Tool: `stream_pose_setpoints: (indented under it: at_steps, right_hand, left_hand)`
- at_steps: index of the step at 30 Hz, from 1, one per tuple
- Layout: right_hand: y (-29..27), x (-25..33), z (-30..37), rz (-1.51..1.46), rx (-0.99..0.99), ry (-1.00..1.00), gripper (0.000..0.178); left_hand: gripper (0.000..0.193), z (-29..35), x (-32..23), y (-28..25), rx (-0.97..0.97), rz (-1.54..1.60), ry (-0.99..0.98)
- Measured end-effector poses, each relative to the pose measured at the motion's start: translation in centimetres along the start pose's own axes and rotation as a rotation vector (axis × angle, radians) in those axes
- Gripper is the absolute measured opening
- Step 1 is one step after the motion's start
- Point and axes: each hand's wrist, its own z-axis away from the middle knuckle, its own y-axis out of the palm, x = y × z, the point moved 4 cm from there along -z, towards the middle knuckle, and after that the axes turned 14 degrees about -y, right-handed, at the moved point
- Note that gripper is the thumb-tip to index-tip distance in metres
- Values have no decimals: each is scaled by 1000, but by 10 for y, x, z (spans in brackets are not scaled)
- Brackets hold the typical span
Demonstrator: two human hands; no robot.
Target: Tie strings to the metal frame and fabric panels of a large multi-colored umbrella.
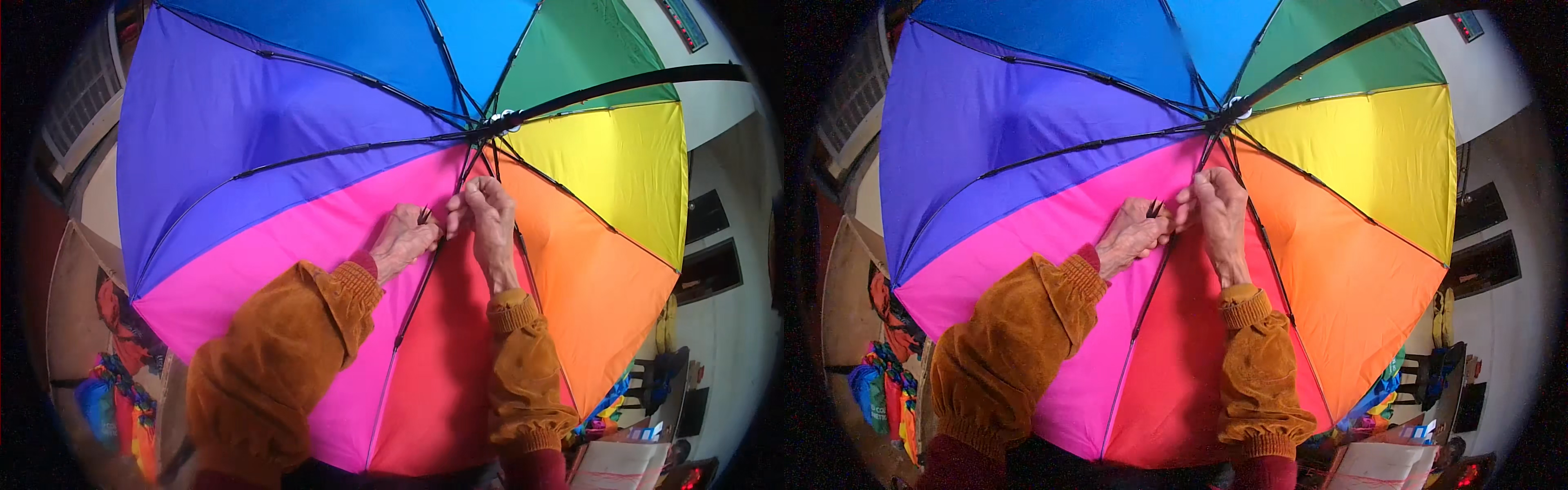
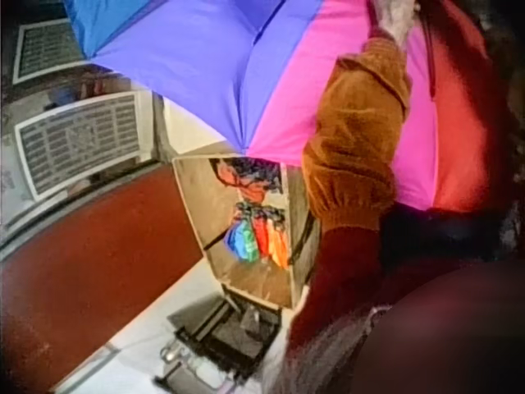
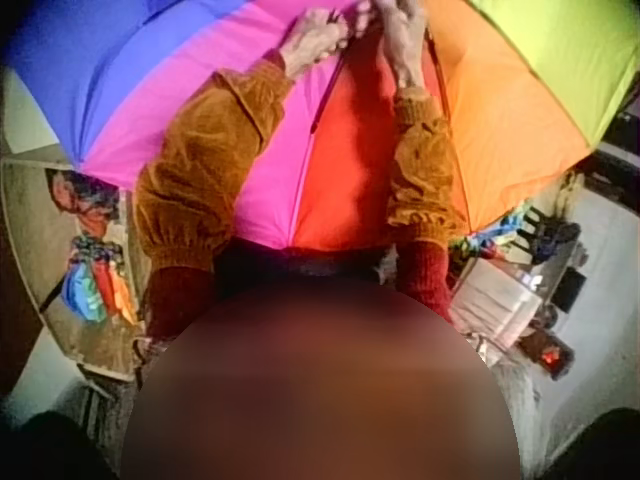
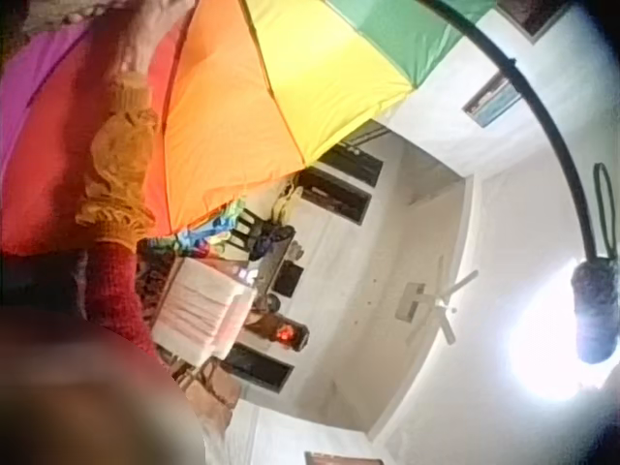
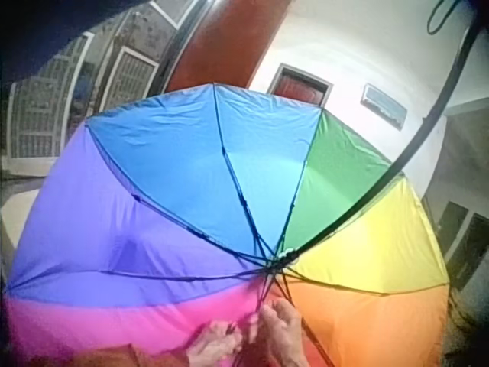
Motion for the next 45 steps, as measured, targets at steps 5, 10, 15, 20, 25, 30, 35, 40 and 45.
stream_pose_setpoints:
  at_steps: [5,10,15,20,25,30,35,40,45]
  right_hand:
    - [-12,-11,-10,-235,8,48,14]
    - [-3,5,-16,-264,28,25,14]
    - [11,18,-26,-140,89,-67,15]
    - [23,22,-32,3,150,-114,15]
    - [45,29,-30,190,260,-133,16]
    - [56,29,-27,346,406,-198,16]
    - [58,34,-22,341,427,-165,16]
    - [57,38,-20,336,438,-149,17]
    - [57,37,-20,334,443,-165,17]
  left_hand:
    - [15,0,-3,-1,-21,-127,116]
    - [16,0,-10,0,-67,-174,115]
    - [11,-2,-8,4,-115,-247,131]
    - [13,-2,4,0,-405,-605,446]
    - [17,16,-1,10,-546,-802,590]
    - [16,24,-3,11,-440,-434,252]
    - [16,21,1,11,-417,-431,305]
    - [15,21,2,13,-416,-469,350]
    - [13,26,-1,15,-449,-491,362]
